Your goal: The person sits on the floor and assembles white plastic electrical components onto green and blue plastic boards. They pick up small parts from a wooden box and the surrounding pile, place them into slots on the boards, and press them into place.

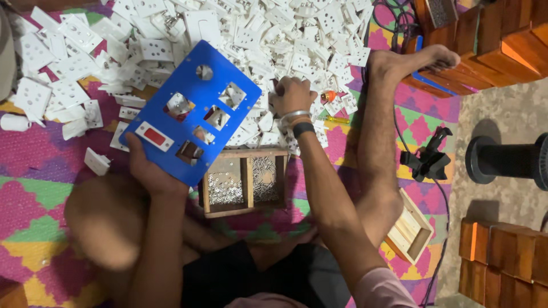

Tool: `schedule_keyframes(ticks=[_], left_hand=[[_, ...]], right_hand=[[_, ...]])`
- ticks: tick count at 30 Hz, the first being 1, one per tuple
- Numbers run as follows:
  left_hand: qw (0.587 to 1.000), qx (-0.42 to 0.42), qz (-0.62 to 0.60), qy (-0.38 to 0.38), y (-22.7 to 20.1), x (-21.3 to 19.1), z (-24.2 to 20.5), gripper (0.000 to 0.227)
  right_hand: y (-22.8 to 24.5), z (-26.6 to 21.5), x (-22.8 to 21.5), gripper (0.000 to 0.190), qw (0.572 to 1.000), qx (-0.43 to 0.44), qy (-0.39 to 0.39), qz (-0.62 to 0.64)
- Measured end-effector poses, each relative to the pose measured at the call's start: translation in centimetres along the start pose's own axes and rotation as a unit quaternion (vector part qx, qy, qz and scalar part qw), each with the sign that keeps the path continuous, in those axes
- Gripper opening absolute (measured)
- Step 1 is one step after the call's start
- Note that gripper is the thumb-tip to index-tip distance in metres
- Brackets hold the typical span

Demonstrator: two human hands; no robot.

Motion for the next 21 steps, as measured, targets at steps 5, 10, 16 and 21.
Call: schedule_keyframes(ticks=[5,10,16,21], left_hand=[[0.996,-0.052,0.053,0.04,1.1,0.4,-0.3,0.076],[0.996,-0.06,0.067,0.002,1.3,1.0,-0.2,0.075],[0.986,-0.152,0.064,0.031,4.9,1.8,-1.2,0.071],[0.974,-0.201,0.068,0.076,7.0,1.8,-2.6,0.07]], right_hand=[[-0.6,-2.9,-1.3,0.012,0.992,-0.03,-0.085,0.09],[-0.3,-9.2,-7.6,0.013,0.928,-0.139,-0.282,0.2],[1.9,-18.6,-14.1,0.024,0.905,-0.241,-0.324,0.136],[3.3,-21.6,-16.7,0.024,0.898,-0.272,-0.323,0.125]])
Point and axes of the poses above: each hand's wrist, its own z-axis towards the middle knuckle, its own x-axis out of the palm, y = z × x, the point moved 6 cm from there along z, towards the middle knuckle, and after that the axes turned 4 degrees about -z, right-handed, at the moved point
